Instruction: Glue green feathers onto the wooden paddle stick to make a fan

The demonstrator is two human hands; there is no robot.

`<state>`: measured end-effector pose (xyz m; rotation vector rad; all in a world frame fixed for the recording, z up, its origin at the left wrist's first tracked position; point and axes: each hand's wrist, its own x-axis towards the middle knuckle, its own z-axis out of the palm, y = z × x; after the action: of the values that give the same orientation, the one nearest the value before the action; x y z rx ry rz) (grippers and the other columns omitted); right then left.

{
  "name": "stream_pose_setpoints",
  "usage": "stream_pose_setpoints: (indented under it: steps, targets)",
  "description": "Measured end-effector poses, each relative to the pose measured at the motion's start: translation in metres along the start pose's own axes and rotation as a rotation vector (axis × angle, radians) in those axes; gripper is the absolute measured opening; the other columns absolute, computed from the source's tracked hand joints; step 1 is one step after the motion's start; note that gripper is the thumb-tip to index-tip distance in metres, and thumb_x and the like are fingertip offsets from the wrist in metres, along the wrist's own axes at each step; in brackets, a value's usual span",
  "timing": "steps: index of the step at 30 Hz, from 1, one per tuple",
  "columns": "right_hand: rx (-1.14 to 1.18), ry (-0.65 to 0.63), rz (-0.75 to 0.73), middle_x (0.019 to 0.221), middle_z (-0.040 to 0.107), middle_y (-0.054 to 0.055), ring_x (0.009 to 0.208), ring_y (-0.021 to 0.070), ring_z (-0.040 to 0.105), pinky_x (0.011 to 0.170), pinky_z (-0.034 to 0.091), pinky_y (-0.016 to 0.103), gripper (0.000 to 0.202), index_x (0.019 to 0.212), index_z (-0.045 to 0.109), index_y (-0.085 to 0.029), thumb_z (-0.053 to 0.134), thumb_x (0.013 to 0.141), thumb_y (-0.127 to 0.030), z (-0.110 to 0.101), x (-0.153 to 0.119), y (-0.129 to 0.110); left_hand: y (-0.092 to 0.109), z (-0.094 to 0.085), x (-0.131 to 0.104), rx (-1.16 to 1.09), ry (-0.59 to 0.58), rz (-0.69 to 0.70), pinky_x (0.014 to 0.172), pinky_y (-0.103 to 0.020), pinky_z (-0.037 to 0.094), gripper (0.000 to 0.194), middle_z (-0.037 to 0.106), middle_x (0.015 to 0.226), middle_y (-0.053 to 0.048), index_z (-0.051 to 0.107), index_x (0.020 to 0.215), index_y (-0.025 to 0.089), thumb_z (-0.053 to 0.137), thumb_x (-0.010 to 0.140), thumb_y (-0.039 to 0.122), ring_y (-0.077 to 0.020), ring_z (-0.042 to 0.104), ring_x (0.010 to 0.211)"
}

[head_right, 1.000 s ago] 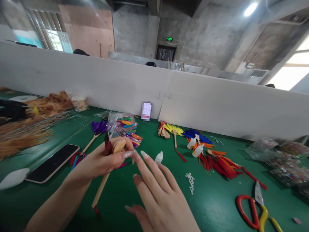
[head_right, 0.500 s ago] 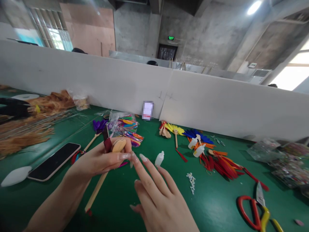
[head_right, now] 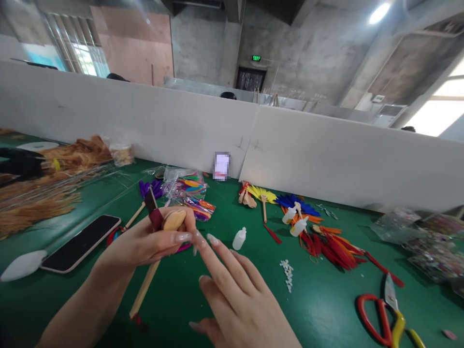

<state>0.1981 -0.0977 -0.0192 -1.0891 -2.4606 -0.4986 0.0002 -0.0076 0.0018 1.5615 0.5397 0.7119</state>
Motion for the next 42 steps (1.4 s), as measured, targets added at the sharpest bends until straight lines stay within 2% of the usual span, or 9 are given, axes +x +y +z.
stream_pose_setpoints:
  steps: [6, 13, 19, 26, 35, 42]
  targets:
    - [0.028, -0.067, -0.058, 0.141, 0.046, 0.005, 0.126, 0.0213, 0.047, 0.092, 0.051, 0.030, 0.026, 0.099, 0.066, -0.023, 0.049, 0.090, -0.040, -0.012, 0.005, 0.005, 0.002, 0.001, -0.001, -0.082, -0.035, 0.033, 0.035, -0.016, 0.022, 0.011, 0.034, 0.047, 0.009, 0.049, 0.078, 0.018, 0.053, 0.085, 0.026, -0.0041, 0.028, 0.037]
    - [0.134, -0.032, -0.083, 0.138, 0.048, 0.004, 0.128, 0.0168, 0.043, 0.098, 0.045, 0.026, 0.032, 0.098, 0.067, -0.025, 0.043, 0.092, -0.045, -0.024, 0.013, 0.007, 0.006, 0.000, -0.008, -0.115, -0.057, 0.029, 0.033, -0.015, 0.021, 0.011, 0.035, 0.047, 0.009, 0.050, 0.077, 0.017, 0.054, 0.084, 0.025, -0.0031, 0.028, 0.036]
    - [0.103, 0.010, -0.090, 0.136, 0.051, 0.003, 0.129, 0.0175, 0.042, 0.098, 0.046, 0.027, 0.030, 0.098, 0.068, -0.024, 0.043, 0.093, -0.040, -0.018, 0.012, 0.007, 0.007, 0.002, -0.007, -0.120, -0.054, -0.006, 0.031, -0.016, 0.018, 0.017, 0.034, 0.046, 0.010, 0.049, 0.077, 0.019, 0.057, 0.084, 0.032, -0.0035, 0.026, 0.034]
    - [0.050, 0.030, -0.108, 0.138, 0.049, 0.005, 0.128, 0.0194, 0.044, 0.095, 0.049, 0.029, 0.027, 0.100, 0.068, -0.021, 0.046, 0.093, -0.035, -0.012, 0.006, 0.007, 0.004, 0.004, -0.005, -0.182, -0.062, 0.004, 0.031, -0.018, 0.017, 0.011, 0.033, 0.044, 0.010, 0.049, 0.077, 0.019, 0.056, 0.083, 0.026, -0.0041, 0.024, 0.033]
    - [0.034, -0.002, -0.109, 0.135, 0.052, 0.002, 0.125, 0.0187, 0.047, 0.096, 0.048, 0.028, 0.027, 0.098, 0.069, -0.024, 0.047, 0.092, -0.039, -0.017, 0.009, 0.006, 0.004, 0.003, -0.005, -0.186, -0.078, -0.025, 0.031, -0.020, 0.016, 0.015, 0.033, 0.044, 0.010, 0.049, 0.074, 0.020, 0.058, 0.080, 0.029, -0.0040, 0.023, 0.033]
    - [0.028, 0.005, -0.118, 0.133, 0.054, 0.002, 0.125, 0.0175, 0.048, 0.096, 0.048, 0.027, 0.033, 0.095, 0.069, -0.024, 0.042, 0.093, -0.043, -0.018, 0.010, 0.004, 0.004, 0.003, -0.006, -0.173, -0.060, -0.068, 0.031, -0.019, 0.017, 0.018, 0.035, 0.046, 0.009, 0.047, 0.072, 0.020, 0.060, 0.077, 0.031, -0.0046, 0.027, 0.034]
